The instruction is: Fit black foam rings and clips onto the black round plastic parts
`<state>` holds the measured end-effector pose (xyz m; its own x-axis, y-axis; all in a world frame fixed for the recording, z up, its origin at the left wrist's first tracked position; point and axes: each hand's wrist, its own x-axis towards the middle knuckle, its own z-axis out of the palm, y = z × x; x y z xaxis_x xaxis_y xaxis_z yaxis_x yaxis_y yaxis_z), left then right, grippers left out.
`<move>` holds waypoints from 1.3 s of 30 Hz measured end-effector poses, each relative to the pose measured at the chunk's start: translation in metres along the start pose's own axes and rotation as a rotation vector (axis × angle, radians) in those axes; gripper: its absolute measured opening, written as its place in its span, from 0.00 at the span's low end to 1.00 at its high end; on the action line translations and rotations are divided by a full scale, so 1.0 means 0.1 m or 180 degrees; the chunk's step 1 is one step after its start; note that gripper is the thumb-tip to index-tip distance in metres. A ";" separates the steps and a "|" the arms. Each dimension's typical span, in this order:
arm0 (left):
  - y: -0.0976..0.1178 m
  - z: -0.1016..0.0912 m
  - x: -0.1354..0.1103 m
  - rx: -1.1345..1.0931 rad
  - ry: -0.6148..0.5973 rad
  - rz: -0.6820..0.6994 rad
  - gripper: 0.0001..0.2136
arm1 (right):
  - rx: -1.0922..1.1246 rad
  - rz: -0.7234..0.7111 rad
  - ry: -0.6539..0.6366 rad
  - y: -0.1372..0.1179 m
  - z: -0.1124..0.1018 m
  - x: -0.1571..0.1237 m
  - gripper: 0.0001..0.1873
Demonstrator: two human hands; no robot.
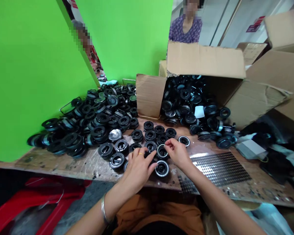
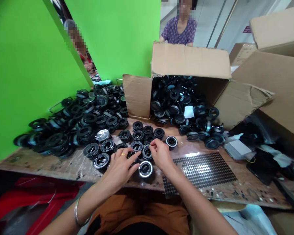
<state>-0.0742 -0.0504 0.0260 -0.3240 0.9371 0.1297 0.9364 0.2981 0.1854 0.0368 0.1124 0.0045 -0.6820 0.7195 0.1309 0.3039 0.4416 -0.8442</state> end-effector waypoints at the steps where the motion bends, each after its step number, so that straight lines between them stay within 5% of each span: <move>1: 0.01 0.01 0.00 0.0005 0.0004 0.0003 0.20 | -0.0271 -0.0116 -0.0005 -0.01 0.01 -0.01 0.04; 7: 0.03 0.04 0.02 0.0039 -0.0015 0.0047 0.17 | -0.1580 -0.0690 -0.0028 0.01 -0.07 -0.15 0.10; 18: 0.05 0.07 0.09 0.0431 -0.0047 0.0192 0.17 | -0.1571 -0.1065 -0.0261 0.03 -0.17 -0.36 0.15; 20: 0.01 0.08 0.12 0.0507 -0.0018 0.0214 0.17 | -0.1389 -0.1135 -0.0013 0.11 -0.35 -0.32 0.14; 23: -0.09 0.10 0.18 0.0529 0.0059 0.0112 0.19 | -0.1545 -0.0951 0.0915 0.45 -0.92 -0.27 0.10; 28: -0.25 0.09 0.24 0.0378 0.0198 0.0116 0.19 | -0.2937 0.0356 0.2207 1.25 -2.05 -0.34 0.18; 33: -0.17 0.04 0.29 0.0290 0.0289 0.0200 0.20 | -0.3296 0.0786 0.2029 1.59 -2.37 -0.40 0.14; 36: -0.11 0.04 0.31 0.0285 0.0288 0.0204 0.20 | -0.3332 0.0783 0.1976 1.41 -2.42 -0.59 0.15; 39: -0.12 0.04 0.33 0.0245 0.0250 0.0203 0.20 | -0.3689 0.1539 0.1598 1.09 -2.57 -0.96 0.16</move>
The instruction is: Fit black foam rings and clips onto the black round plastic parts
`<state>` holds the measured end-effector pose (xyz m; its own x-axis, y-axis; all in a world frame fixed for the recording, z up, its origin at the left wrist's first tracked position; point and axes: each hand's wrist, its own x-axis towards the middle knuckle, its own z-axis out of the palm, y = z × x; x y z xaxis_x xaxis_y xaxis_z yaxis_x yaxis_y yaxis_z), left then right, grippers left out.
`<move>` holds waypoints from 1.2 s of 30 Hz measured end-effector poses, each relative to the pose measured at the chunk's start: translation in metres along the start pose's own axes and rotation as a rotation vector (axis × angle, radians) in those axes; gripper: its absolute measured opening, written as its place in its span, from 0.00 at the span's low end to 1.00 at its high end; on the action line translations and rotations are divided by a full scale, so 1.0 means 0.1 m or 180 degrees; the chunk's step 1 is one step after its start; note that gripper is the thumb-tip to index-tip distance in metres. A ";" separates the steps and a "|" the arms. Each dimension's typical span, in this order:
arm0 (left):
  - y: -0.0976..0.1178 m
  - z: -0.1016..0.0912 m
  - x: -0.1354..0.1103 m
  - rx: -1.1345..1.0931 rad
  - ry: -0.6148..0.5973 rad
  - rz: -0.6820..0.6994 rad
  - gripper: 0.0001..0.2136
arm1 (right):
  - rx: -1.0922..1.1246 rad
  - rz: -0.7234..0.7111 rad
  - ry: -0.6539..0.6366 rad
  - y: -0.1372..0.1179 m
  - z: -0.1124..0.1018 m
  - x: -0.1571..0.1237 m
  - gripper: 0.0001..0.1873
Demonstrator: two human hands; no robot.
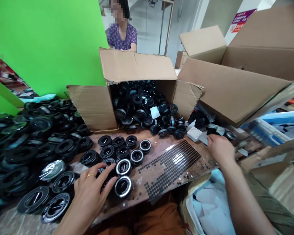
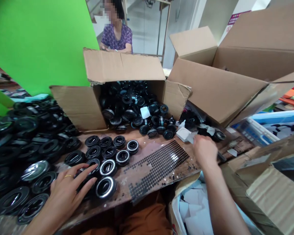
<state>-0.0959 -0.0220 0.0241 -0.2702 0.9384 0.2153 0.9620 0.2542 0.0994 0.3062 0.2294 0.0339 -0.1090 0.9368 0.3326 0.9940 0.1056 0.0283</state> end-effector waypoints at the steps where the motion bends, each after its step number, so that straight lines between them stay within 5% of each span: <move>1: -0.01 0.00 0.01 -0.0015 -0.0016 -0.0005 0.20 | -0.0185 0.0074 -0.0355 0.08 -0.13 -0.07 0.15; 3: -0.04 0.02 0.02 -0.0034 -0.0043 -0.0019 0.20 | -0.0328 0.0039 -0.0655 0.18 -0.30 -0.12 0.12; 5: -0.04 0.02 0.04 -0.0058 -0.0061 -0.0015 0.20 | -0.0190 -0.0079 -0.0524 0.15 -0.31 -0.06 0.12; 9: 0.01 0.01 0.06 -0.0164 -0.0027 0.0030 0.19 | 0.0164 -0.0257 -0.0186 -0.18 0.06 0.31 0.12; 16: 0.02 -0.08 -0.03 -0.0361 0.0033 -0.0064 0.16 | 0.0375 -0.0239 -0.0619 -0.38 0.48 0.63 0.09; 22: 0.04 -0.11 -0.01 -0.0589 -0.0169 -0.0101 0.16 | 0.0527 0.0230 -0.0786 -0.17 0.37 0.75 0.05; 25: 0.07 -0.08 0.04 -0.0596 -0.0250 -0.0155 0.16 | 0.1039 0.0385 0.0002 -0.28 0.17 0.68 0.04; 27: 0.09 -0.05 0.07 -0.0524 -0.0265 -0.0205 0.17 | 0.1980 0.0157 0.0579 -0.57 0.02 0.54 0.08; 29: 0.10 -0.02 0.11 -0.0386 -0.0252 -0.0259 0.18 | 0.2796 -0.0352 0.0515 -1.03 -0.11 0.34 0.13; 31: 0.12 0.01 0.14 -0.0234 -0.0227 -0.0308 0.18 | 0.3306 -0.0877 -0.0342 -1.57 -0.17 0.13 0.14; 34: 0.13 0.04 0.18 -0.0111 -0.0207 -0.0367 0.19 | 0.3986 -0.0996 -0.1737 -2.32 -0.13 -0.11 0.15; 36: 0.13 0.06 0.19 -0.0088 -0.0220 -0.0394 0.19 | 0.4076 -0.1003 -0.1953 -2.67 -0.03 -0.20 0.13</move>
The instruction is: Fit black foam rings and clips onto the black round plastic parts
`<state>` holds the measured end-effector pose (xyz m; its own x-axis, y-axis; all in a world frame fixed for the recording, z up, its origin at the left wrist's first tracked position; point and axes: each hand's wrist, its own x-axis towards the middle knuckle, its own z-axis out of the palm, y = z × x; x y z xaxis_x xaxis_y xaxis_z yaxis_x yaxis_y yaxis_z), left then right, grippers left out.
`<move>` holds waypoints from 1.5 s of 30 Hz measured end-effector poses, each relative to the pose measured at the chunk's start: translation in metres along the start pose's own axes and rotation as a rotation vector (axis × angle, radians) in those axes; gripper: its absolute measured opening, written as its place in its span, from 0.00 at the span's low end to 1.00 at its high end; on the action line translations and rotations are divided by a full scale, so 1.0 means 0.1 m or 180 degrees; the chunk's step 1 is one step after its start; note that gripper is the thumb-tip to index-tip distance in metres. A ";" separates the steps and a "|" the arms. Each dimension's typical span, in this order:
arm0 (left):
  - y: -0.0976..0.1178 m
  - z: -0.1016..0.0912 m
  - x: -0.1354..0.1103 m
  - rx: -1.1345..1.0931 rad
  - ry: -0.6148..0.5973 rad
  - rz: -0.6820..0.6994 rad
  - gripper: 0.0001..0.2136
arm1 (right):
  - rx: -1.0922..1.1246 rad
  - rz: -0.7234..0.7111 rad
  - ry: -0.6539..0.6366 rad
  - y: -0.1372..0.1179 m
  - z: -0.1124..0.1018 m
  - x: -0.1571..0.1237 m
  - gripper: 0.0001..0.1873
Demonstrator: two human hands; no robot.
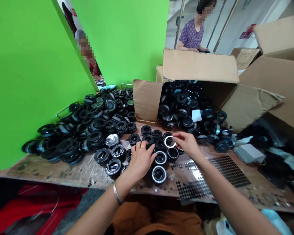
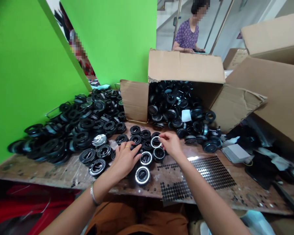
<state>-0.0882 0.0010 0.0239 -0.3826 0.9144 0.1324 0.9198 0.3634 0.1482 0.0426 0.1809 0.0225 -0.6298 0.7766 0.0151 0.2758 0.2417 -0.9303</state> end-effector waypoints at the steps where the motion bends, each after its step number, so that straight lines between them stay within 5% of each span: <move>1: 0.00 0.01 0.01 0.0004 -0.0003 -0.0005 0.19 | -0.0014 -0.0008 -0.0013 0.02 0.13 0.06 0.12; 7: -0.02 0.03 0.01 0.0029 0.0078 -0.0008 0.19 | -0.0600 -0.0277 -0.0038 0.09 0.44 0.21 0.06; 21: 0.02 0.03 0.02 0.0118 0.0093 0.0059 0.18 | -0.2180 -0.1171 -0.0180 0.06 0.33 -0.14 0.11; 39: 0.06 0.07 0.02 0.0214 0.0195 0.0154 0.20 | -0.2174 -0.0825 -0.0286 0.07 0.39 -0.05 0.14; 45: 0.08 0.06 0.04 0.0371 0.0151 0.0163 0.18 | -0.2143 -0.1082 -0.0171 0.05 0.32 -0.11 0.13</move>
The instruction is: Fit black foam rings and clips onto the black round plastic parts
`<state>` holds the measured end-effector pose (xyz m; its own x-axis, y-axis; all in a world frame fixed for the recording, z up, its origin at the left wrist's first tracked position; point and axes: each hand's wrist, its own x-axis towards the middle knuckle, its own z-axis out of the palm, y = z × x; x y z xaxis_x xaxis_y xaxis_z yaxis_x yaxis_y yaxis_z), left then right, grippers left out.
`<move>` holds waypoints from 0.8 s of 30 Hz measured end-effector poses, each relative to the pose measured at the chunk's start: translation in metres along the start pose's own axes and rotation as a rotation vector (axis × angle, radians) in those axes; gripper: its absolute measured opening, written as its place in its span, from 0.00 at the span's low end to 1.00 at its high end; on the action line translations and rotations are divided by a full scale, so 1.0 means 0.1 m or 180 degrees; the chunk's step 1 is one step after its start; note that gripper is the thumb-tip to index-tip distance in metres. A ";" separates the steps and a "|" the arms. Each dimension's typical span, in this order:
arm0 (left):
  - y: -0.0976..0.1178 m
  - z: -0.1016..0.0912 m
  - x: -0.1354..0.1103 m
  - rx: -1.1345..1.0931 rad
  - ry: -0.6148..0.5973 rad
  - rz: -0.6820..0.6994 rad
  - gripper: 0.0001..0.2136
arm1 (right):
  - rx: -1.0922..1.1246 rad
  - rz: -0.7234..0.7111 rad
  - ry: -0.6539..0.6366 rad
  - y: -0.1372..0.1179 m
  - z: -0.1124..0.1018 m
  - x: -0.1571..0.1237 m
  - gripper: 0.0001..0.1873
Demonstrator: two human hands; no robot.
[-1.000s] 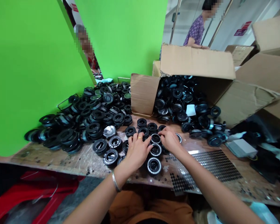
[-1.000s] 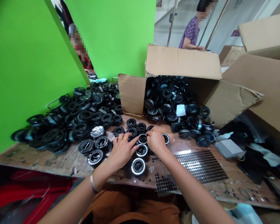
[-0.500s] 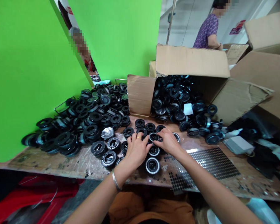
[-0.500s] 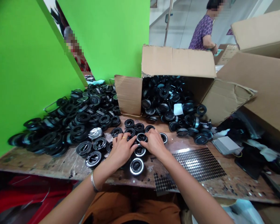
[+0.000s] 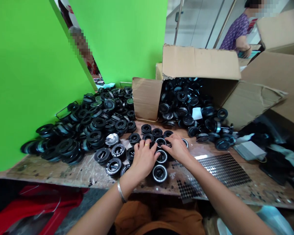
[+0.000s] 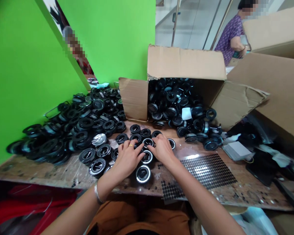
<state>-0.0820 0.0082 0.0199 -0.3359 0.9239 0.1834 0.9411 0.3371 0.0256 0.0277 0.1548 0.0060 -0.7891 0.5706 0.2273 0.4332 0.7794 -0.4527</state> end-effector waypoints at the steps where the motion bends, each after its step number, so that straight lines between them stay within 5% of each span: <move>1: 0.00 -0.01 0.00 0.0031 -0.0002 0.0009 0.18 | 0.0058 -0.0045 0.0138 0.01 -0.04 -0.05 0.12; 6: 0.00 -0.04 0.03 0.0136 -0.0006 0.0087 0.19 | 0.0114 -0.0152 0.0961 0.39 -0.43 -0.47 0.08; 12: 0.05 -0.02 0.14 0.0247 0.0004 0.0309 0.18 | -0.1577 0.0854 0.1906 1.64 -0.99 -1.20 0.13; 17: 0.10 -0.05 0.18 0.0378 -0.0085 0.0456 0.16 | -0.1965 0.1190 0.1806 2.31 -1.18 -1.51 0.15; 24: 0.12 -0.02 0.20 0.0456 -0.0062 0.0363 0.16 | -0.1928 0.1179 0.1621 2.43 -1.24 -1.56 0.16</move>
<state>-0.0771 0.0305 0.0256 -0.2292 0.9605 0.1580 0.9586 0.2509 -0.1348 0.3098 0.2875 -0.0327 -0.3238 0.7479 0.5795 0.8943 0.4418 -0.0705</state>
